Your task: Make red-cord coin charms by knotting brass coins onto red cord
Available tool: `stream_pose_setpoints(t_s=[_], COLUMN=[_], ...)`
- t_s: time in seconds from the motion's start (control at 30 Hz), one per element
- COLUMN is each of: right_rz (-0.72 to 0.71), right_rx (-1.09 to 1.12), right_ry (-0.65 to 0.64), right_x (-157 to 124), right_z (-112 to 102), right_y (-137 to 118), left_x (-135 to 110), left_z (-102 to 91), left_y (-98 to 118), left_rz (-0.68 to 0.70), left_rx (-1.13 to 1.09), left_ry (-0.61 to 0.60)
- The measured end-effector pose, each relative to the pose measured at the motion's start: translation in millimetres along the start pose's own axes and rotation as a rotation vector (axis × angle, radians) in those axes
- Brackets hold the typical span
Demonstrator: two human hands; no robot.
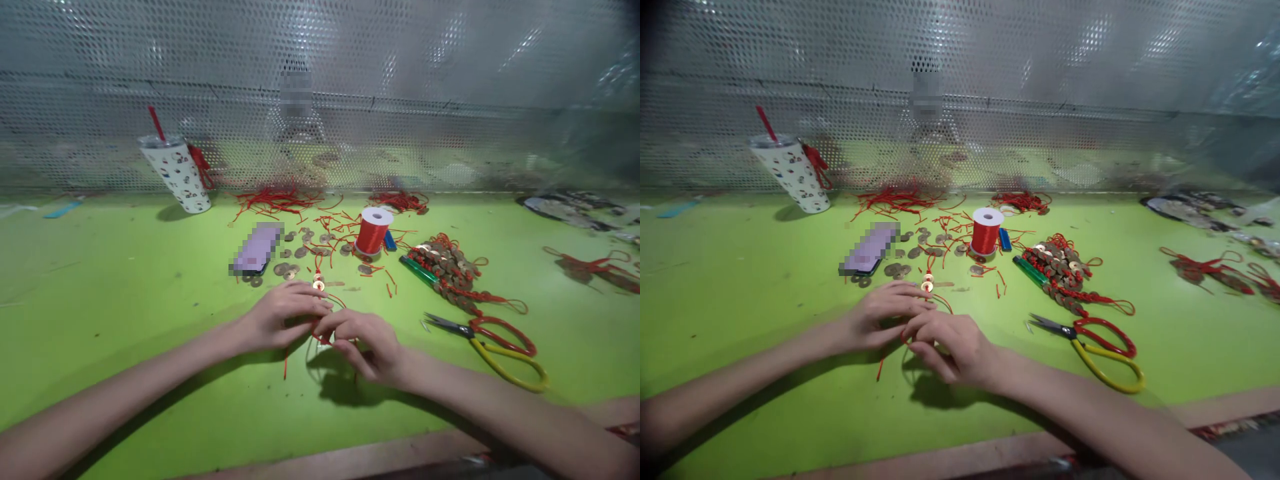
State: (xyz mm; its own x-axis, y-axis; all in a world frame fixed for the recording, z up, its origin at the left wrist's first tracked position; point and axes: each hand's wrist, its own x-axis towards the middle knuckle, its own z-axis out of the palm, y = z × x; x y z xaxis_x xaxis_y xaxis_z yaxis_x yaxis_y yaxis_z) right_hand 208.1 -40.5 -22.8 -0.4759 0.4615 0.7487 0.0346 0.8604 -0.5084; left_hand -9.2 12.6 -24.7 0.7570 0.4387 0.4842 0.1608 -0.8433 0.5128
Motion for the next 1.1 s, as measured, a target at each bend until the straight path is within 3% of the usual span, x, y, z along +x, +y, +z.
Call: stream_pose_setpoints(t_s=[0.4, 0.57, 0.87, 1.1], right_rz=[0.034, 0.058, 0.093, 0.127], right_rx=[0.041, 0.046, 0.066, 0.104], right_ry=[-0.176, -0.258, -0.318, -0.297], right_x=[-5, -3, -4, -1], right_z=[9, 9, 11, 12], right_y=[-5, -6, -6, -8], left_x=[-2, -1, 2, 0], left_z=[1.4, 4.3, 5.2, 8.3], left_y=[-14, -15, -19, -20], left_rz=[0.098, 0.044, 0.039, 0.154], left_rx=[0.169, 0.242, 0.391, 0.52], left_ry=[-0.009, -0.035, 0.026, 0.063])
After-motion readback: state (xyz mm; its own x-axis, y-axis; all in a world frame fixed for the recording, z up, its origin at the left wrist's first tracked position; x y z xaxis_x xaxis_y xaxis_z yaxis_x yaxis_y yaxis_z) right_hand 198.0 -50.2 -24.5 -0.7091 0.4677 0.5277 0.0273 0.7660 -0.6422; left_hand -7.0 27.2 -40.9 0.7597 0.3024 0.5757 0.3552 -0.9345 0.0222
